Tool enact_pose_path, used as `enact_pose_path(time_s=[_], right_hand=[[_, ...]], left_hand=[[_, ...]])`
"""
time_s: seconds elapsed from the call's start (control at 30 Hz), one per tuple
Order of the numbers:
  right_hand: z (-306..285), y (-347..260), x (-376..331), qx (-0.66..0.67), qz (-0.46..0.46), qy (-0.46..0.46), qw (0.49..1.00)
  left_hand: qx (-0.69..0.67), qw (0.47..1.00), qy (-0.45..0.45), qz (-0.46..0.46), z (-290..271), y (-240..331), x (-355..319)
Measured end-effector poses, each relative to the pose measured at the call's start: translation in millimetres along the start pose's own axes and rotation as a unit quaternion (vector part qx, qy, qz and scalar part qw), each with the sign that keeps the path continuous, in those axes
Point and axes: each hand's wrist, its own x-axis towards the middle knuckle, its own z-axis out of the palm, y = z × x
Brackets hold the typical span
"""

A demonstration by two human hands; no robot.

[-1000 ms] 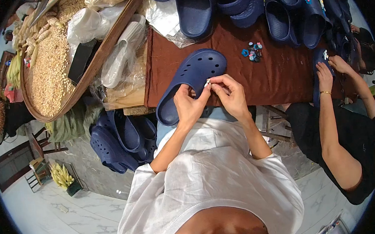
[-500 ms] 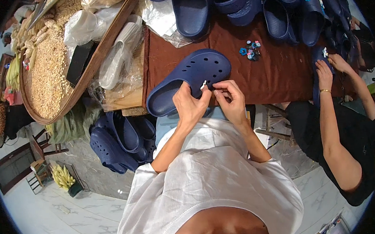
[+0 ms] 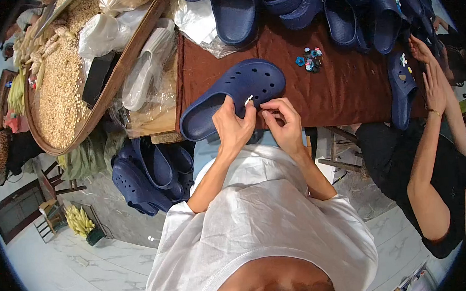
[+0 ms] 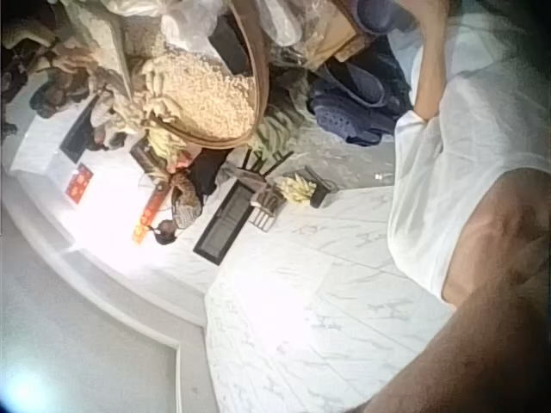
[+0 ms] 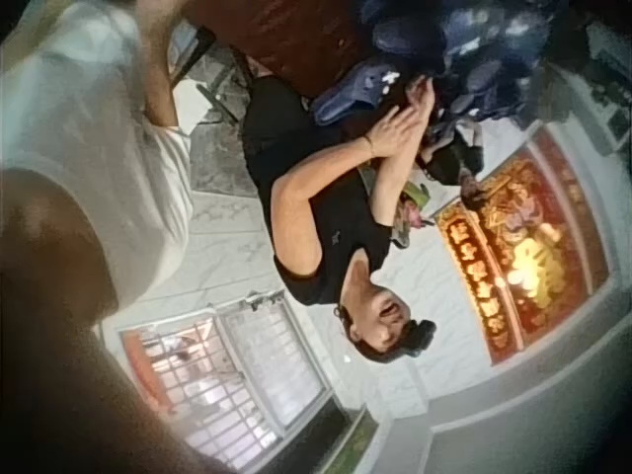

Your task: Decorating blue clogs with various colorful shoe charms by inserting them into the holes.

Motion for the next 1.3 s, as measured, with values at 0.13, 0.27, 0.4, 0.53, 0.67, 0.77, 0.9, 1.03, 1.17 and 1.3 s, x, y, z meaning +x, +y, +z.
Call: enact_pose_path(time_s=[0.13, 0.27, 0.4, 0.53, 0.67, 0.77, 0.9, 1.03, 1.17, 1.3], right_hand=[[1.6, -7.4, 2.7, 0.0, -0.011, 0.002, 1.0], [7.2, -7.6, 6.6, -0.026, -0.042, 0.007, 0.999], [11.4, -13.1, 10.9, -0.028, -0.048, 0.018, 0.998], [9.4, -13.8, 13.2, -0.026, -0.036, 0.006, 0.999], [7.9, -9.9, 16.2, -0.005, -0.025, -0.002, 1.0], [4.6, -8.2, 18.6, 0.001, -0.013, -0.016, 1.0], [1.3, -4.9, 22.1, 0.017, 0.005, -0.024, 1.0], [0.1, -17.4, 29.8, -0.029, 0.009, -0.051, 0.998], [0.8, -21.9, 32.2, -0.054, 0.0, -0.054, 0.997], [3.0, -21.5, 30.6, -0.083, -0.002, -0.052, 0.995]], left_hand=[[-0.025, 0.999, 0.008, 0.04, -3.8, -7.0, 5.0], [-0.068, 0.997, -0.035, -0.005, -4.4, -20.0, 3.0], [-0.098, 0.994, -0.039, -0.02, -3.1, -25.5, -0.2], [-0.13, 0.99, -0.045, -0.032, -3.6, -21.7, -2.9], [-0.134, 0.989, -0.056, -0.043, -5.1, -22.7, -3.0], [-0.184, 0.978, -0.08, -0.062, -7.9, -17.3, -1.7], [-0.242, 0.959, -0.124, -0.083, -15.4, -9.2, 3.8], [-0.21, 0.969, -0.095, -0.089, -10.1, -20.9, 3.2], [-0.09, 0.992, -0.044, -0.075, -4.5, -26.3, -1.0], [-0.02, 0.999, 0.027, -0.027, 3.8, -10.6, -5.7]])
